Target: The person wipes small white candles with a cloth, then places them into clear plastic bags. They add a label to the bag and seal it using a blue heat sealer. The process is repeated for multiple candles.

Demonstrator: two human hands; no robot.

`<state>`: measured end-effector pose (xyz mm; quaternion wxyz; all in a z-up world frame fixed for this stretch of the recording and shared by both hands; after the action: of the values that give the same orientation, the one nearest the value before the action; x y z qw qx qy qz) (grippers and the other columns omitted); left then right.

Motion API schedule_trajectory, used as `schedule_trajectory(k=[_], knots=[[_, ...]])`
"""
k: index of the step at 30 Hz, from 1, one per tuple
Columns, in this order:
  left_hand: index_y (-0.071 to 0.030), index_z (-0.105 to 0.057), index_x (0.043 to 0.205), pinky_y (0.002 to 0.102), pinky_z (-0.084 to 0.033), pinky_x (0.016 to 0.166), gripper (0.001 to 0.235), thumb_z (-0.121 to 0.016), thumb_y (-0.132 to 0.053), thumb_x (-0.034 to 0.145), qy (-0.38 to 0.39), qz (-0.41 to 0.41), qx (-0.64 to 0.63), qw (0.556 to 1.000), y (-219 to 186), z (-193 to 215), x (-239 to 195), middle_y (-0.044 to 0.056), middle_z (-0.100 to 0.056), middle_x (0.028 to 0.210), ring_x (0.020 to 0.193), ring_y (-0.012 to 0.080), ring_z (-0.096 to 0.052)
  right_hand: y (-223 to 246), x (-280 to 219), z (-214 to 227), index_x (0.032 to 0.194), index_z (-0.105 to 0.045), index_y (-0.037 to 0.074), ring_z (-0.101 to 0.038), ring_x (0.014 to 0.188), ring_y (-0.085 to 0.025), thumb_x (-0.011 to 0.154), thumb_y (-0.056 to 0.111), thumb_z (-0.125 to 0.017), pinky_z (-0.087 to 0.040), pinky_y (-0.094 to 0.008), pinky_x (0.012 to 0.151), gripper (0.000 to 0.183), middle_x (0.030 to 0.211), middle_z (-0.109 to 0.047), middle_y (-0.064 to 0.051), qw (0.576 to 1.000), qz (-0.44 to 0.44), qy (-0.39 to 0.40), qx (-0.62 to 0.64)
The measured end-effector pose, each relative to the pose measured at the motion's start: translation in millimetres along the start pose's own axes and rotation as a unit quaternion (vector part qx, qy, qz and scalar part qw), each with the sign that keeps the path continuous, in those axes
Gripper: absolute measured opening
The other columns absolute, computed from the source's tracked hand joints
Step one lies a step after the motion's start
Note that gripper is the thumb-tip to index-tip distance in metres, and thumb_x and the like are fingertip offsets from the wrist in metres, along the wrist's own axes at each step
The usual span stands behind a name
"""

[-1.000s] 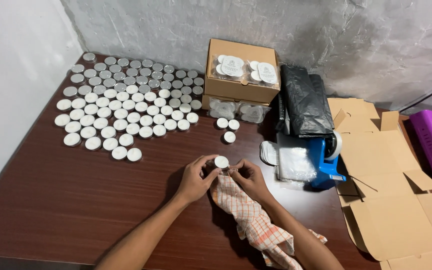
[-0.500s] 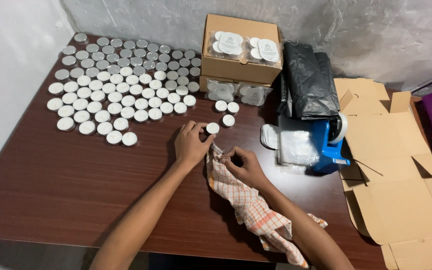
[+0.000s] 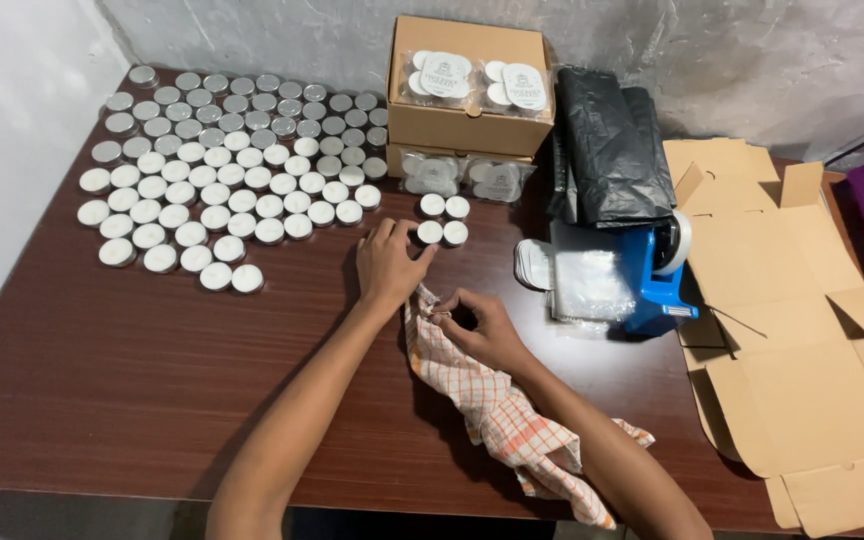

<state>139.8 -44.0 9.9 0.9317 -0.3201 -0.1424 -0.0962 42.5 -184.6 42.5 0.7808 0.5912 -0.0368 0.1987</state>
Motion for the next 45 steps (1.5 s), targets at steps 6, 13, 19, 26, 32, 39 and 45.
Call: schedule_trajectory(k=[6, 13, 19, 26, 32, 39, 45], knots=[[-0.010, -0.069, 0.111, 0.041, -0.048, 0.077, 0.038, -0.074, -0.039, 0.087, 0.007, -0.002, 0.004, 1.000, 0, -9, 9, 0.003, -0.058, 0.088, 0.088, 0.0262, -0.066, -6, 1, 0, 0.090, -0.071, -0.001, -0.052, 0.042, -0.011, 0.091, 0.008, -0.076, -0.037, -0.022, 0.043, 0.011, 0.048, -0.061, -0.012, 1.000, 0.006, 0.011, 0.007], [-0.010, -0.069, 0.113, 0.041, -0.047, 0.077, 0.039, -0.073, -0.040, 0.088, 0.012, -0.005, 0.008, 1.000, -2, -10, 4, 0.003, -0.059, 0.089, 0.089, 0.0265, -0.065, -4, -2, 1, 0.090, -0.070, -0.002, -0.051, 0.041, -0.011, 0.090, 0.008, -0.076, -0.036, -0.023, 0.042, 0.011, 0.047, -0.060, -0.013, 1.000, 0.003, 0.009, -0.001], [-0.010, -0.068, 0.116, 0.041, -0.046, 0.079, 0.041, -0.074, -0.039, 0.088, 0.012, -0.002, -0.004, 1.000, 0, -7, 3, 0.002, -0.058, 0.090, 0.090, 0.0249, -0.064, -8, -2, -2, 0.092, -0.072, 0.000, -0.052, 0.044, -0.011, 0.091, 0.010, -0.076, -0.037, -0.022, 0.043, 0.011, 0.050, -0.062, -0.013, 1.000, -0.005, 0.009, 0.002], [-0.008, -0.064, 0.121, 0.044, -0.047, 0.084, 0.040, -0.075, -0.027, 0.087, -0.012, -0.004, -0.104, 0.994, 12, -4, -13, 0.004, -0.059, 0.090, 0.092, 0.0283, -0.063, -6, -4, 7, 0.090, -0.065, 0.005, -0.064, 0.087, -0.027, 0.095, 0.008, -0.064, -0.048, -0.038, 0.074, 0.006, 0.101, -0.065, -0.018, 0.999, 0.034, 0.013, -0.004], [-0.008, -0.066, 0.120, 0.044, -0.049, 0.090, 0.028, -0.067, -0.022, 0.095, 0.009, 0.007, -0.225, 0.974, 2, 26, -57, 0.008, -0.065, 0.091, 0.096, 0.0310, -0.065, -44, -9, 11, 0.097, -0.054, 0.005, -0.054, 0.074, -0.016, 0.101, 0.007, -0.050, -0.046, -0.033, 0.069, 0.006, 0.082, -0.059, -0.011, 0.987, -0.045, -0.014, 0.151], [-0.010, -0.069, 0.118, 0.044, -0.054, 0.087, 0.023, -0.062, -0.021, 0.099, 0.023, 0.076, -0.292, 0.953, 3, 35, -62, 0.010, -0.069, 0.091, 0.095, 0.0302, -0.068, 4, -16, 97, 0.104, -0.051, 0.008, -0.051, 0.073, -0.012, 0.097, 0.014, -0.051, -0.041, -0.027, 0.064, 0.009, 0.080, -0.051, -0.004, 0.946, -0.054, -0.143, 0.287], [-0.011, -0.071, 0.112, 0.044, -0.057, 0.080, 0.018, -0.068, -0.019, 0.096, -0.012, 0.037, -0.282, 0.959, 4, 29, -62, 0.010, -0.069, 0.086, 0.089, 0.0309, -0.069, 110, -122, 138, 0.115, -0.059, -0.005, -0.055, 0.061, -0.019, 0.090, 0.009, -0.051, -0.050, -0.030, 0.057, 0.030, 0.081, -0.065, -0.019, 0.986, -0.007, -0.160, -0.047]])
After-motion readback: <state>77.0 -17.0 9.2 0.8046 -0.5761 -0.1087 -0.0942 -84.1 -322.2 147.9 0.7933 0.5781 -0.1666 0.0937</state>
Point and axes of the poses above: each hand's wrist, its own x-axis towards the middle knuckle, its own z-axis out of the back of the hand, y = z × x, the point moved 6 cm from there along x, towards the middle knuckle
